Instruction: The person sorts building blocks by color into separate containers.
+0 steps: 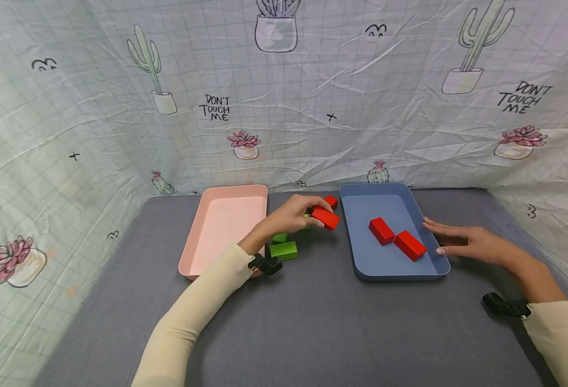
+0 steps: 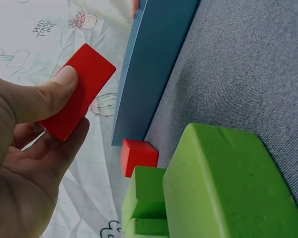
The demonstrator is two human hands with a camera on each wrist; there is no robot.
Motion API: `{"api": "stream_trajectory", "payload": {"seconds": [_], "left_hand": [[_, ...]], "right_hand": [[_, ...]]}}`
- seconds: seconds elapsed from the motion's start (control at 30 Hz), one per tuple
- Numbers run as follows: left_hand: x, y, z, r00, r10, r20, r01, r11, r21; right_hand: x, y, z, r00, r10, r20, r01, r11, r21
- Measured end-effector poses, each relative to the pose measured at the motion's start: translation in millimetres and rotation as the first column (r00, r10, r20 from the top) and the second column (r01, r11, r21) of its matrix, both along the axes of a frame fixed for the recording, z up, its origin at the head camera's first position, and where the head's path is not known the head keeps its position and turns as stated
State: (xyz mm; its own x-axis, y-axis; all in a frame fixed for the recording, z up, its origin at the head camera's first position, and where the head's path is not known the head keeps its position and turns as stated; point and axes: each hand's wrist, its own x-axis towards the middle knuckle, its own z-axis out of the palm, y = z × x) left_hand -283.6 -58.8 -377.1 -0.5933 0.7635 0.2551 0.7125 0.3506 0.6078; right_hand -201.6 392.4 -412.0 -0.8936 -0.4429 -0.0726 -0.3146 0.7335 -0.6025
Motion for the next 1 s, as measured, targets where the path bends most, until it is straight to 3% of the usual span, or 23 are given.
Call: {"api": "stream_trajectory", "payload": {"seconds": [0.23,0.47,0.8,1.0], "left_hand": [[4.6,2.2,-2.9,1.000,-0.011,-0.015,0.011,1.000,-0.023],[11.3,3.8,-4.0,1.000,-0.016,-0.018,0.017,1.000,0.020],[16.4,6.6,-5.1,0.996,-0.003,0.090,-0.007,0.994,0.110],[17.4,7.6,-6.4,0.980,-0.006,0.199,-0.030,0.983,0.179]], "right_hand": [[-0.3,0.9,-0.1,1.000,0.004,-0.009,-0.004,1.000,0.004],[-0.9,0.0,0.0,1.000,0.000,-0.011,0.000,1.000,0.027],[-1.8,1.1,-0.1,1.000,0.001,-0.009,-0.001,1.000,0.008],[-2.0,0.8,0.2,1.000,0.003,-0.010,-0.003,1.000,0.000]]}}
